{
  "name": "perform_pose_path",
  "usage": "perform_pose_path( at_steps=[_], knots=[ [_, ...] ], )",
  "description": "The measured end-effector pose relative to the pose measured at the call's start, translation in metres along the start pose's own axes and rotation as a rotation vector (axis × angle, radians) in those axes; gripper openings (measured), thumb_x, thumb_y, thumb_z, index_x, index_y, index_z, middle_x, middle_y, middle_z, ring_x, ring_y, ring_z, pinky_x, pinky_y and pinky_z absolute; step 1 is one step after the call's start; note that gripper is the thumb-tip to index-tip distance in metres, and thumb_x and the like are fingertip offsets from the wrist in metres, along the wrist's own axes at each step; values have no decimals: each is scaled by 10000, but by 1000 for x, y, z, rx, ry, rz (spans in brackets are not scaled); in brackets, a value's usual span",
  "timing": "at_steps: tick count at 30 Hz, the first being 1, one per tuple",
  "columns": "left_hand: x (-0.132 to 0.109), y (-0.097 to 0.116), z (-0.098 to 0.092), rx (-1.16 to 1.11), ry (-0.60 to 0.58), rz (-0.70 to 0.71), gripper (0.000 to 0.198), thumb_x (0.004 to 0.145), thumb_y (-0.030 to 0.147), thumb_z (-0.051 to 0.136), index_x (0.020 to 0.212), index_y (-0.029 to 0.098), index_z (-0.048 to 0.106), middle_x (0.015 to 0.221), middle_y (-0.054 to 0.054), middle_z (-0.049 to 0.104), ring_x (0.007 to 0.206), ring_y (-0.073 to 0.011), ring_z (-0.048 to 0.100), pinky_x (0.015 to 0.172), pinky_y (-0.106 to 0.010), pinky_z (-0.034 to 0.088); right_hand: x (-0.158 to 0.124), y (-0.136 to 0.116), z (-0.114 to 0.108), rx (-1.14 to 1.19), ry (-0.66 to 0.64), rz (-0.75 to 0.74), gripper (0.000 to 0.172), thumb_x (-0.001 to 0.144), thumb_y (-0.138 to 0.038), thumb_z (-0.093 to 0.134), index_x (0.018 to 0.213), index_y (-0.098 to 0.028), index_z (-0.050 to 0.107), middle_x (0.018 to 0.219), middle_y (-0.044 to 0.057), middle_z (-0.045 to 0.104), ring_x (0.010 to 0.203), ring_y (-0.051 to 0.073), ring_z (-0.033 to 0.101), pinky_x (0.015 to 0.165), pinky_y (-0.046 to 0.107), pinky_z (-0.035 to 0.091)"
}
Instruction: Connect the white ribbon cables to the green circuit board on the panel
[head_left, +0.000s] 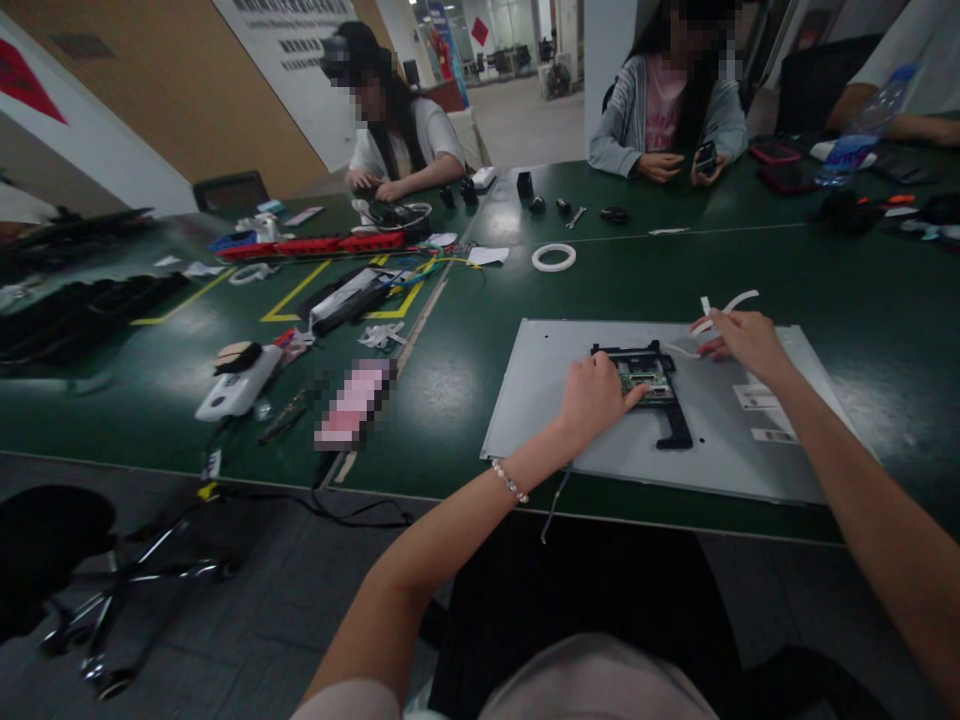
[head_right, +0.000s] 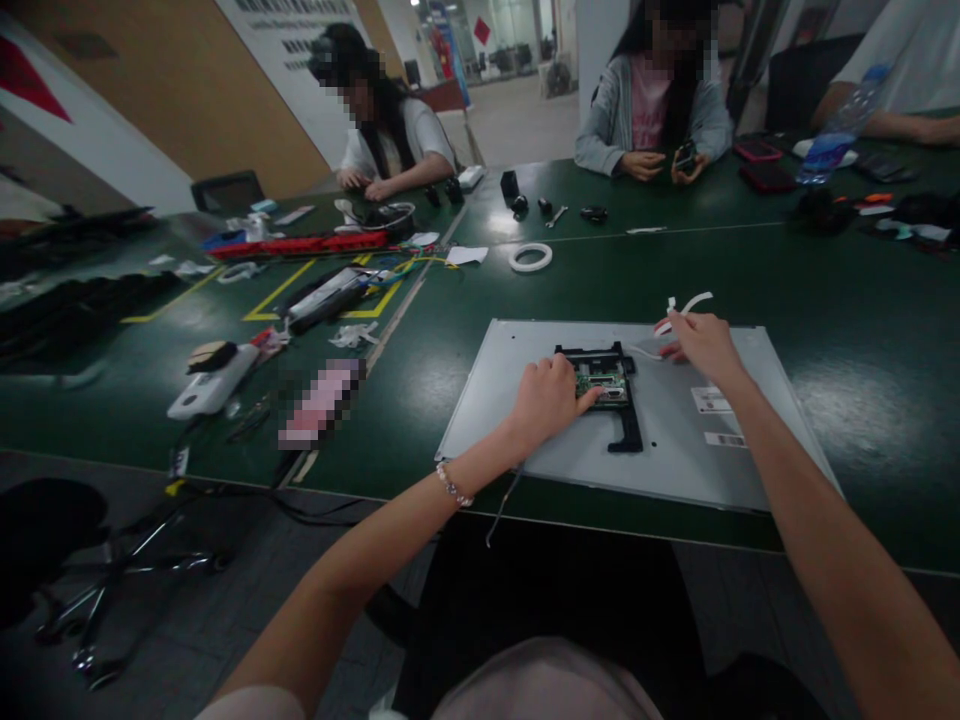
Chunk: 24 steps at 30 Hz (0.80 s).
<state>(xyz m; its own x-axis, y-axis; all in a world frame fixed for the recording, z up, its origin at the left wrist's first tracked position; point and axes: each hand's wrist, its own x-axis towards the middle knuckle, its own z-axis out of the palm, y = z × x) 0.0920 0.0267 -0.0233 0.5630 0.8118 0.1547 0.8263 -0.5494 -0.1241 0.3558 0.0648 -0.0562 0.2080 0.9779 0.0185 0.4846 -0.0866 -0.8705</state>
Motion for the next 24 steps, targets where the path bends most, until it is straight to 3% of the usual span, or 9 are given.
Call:
perform_pose_path(
  at_steps=[4,7,12,15,24],
  knots=[
    [-1,-3,1,-31,9,26,682,923,637,232,963,85,631,954,-152,572,849,-251,513,672,-338,347,-3,0,-2,-222,73,-101,479,933,-534,376,964,-179,696,803,75,671,666,189,644,613,300,507],
    [-2,-4,2,-46,19,15,663,923,631,241,1027,92,612,992,-151,574,874,-256,504,682,-346,359,-3,-2,-2,-416,107,-289,419,948,-453,367,972,-190,693,930,72,681,805,194,642,757,309,482],
    [-3,-4,5,-71,42,-4,626,933,601,246,1106,95,572,1037,-146,567,895,-259,504,687,-351,374,-4,-5,2,-579,-141,-493,336,926,-398,420,922,-179,674,1057,73,656,904,202,615,779,308,453],
    [-4,-5,6,-75,45,-4,613,939,585,236,1121,98,560,1054,-143,563,905,-260,503,689,-351,382,-6,-7,3,-647,-189,-540,328,921,-398,431,1012,-191,668,1048,70,642,917,203,600,794,319,445],
    [-4,-5,5,-95,41,1,604,942,572,243,1160,94,542,1058,-148,564,925,-265,506,690,-352,396,-14,-16,13,-885,-108,-565,269,864,-338,483,1001,-199,669,1006,65,623,864,205,573,657,310,404]
  ],
)
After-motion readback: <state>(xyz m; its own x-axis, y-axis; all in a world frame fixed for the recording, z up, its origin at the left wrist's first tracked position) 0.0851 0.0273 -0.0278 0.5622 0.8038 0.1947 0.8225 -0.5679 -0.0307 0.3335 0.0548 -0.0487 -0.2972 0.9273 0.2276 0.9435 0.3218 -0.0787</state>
